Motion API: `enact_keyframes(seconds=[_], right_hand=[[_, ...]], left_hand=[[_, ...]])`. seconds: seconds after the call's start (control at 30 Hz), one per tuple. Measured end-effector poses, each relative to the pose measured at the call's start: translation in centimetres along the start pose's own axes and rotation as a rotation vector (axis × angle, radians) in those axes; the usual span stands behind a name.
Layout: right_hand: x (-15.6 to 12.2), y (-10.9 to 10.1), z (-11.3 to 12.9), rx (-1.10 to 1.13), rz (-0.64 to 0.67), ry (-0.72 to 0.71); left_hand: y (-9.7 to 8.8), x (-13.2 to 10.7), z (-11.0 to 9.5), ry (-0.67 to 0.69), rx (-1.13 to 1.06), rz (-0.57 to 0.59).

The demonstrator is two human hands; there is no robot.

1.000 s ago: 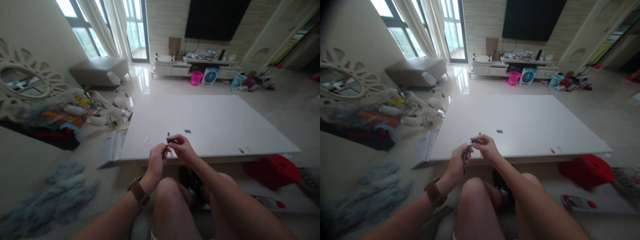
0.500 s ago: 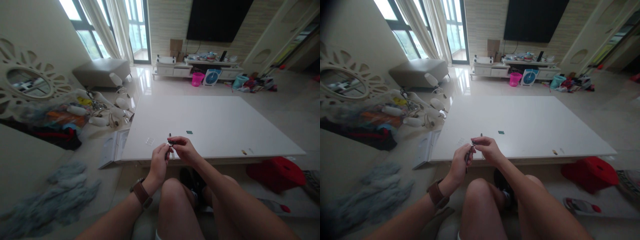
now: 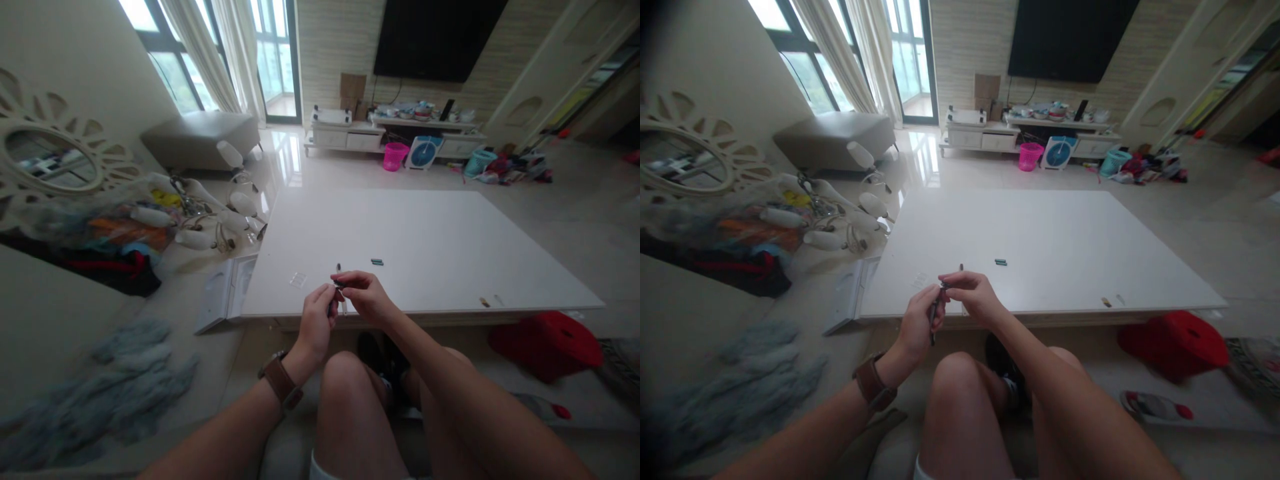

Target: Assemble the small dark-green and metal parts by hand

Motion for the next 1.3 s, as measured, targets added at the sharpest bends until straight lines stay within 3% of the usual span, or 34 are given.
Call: enact_keyframes(seconds=[0.13,0.67,1.3], right_hand=[[0.0,0.0,0.0,-0.007,-0.008,0.002],[0.4,-0.9,-0.5,0.135,-0.286,0.004],[0.5,-1.2,-0.7,0.101,-0.226,0.053]], left_hand=[[0.1,-0.2,-0.2,-0.019,-0.006,0.015],[0.0,0.3,0.4,-0.031,-0.065,0.010],[0.3,-0.1,0.0,-0.067,0.024,0.062]])
Point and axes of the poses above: each hand's wrist, its own x-axis towards the middle knuckle, its own y-axis out of the palm, z = x × y, the point moved 2 cm from there along x, towards the middle knuckle, and after that the axes turned 11 degrees about z, right-handed, at the moved point
